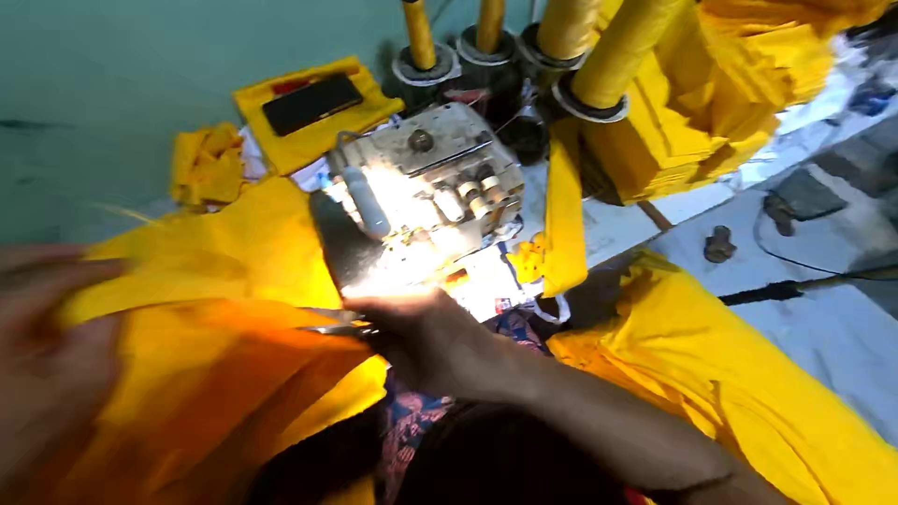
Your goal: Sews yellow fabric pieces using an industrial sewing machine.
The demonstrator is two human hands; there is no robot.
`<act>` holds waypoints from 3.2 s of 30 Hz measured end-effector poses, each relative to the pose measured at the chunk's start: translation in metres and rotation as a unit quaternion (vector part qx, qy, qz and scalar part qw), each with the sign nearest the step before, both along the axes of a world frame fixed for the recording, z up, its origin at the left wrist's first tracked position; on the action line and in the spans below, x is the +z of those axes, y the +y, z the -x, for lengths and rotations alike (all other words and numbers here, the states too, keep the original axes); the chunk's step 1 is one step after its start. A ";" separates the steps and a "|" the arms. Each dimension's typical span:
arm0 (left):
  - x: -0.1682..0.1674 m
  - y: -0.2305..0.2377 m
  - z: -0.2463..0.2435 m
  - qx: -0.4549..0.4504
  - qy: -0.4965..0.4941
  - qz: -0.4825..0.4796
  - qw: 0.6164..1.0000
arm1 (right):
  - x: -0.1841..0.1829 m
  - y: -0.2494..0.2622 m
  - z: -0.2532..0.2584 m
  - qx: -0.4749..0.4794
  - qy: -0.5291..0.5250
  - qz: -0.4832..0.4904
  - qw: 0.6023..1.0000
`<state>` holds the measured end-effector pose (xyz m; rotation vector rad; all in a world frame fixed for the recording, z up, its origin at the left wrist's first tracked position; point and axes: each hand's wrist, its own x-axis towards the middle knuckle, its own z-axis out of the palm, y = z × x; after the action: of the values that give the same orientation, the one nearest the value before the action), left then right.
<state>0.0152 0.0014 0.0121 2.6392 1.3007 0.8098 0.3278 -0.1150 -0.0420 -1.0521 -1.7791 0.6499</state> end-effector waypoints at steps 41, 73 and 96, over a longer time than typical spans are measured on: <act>-0.125 -0.048 -0.186 -0.020 -0.106 -0.110 0.988 | -0.134 -0.082 -0.159 -0.344 -0.223 0.143 0.901; -0.142 -0.099 -0.213 -0.101 -0.175 -0.042 0.978 | -0.140 -0.090 -0.214 -0.344 -0.223 0.069 0.910; -0.134 -0.119 -0.253 -0.174 -0.211 0.045 0.961 | -0.045 -0.049 -0.262 -0.413 -0.166 0.050 0.894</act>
<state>0.2684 -0.1175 -0.1217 2.3438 0.7234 1.1344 0.5902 -0.1641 -0.0866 -1.9120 -1.3639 0.0212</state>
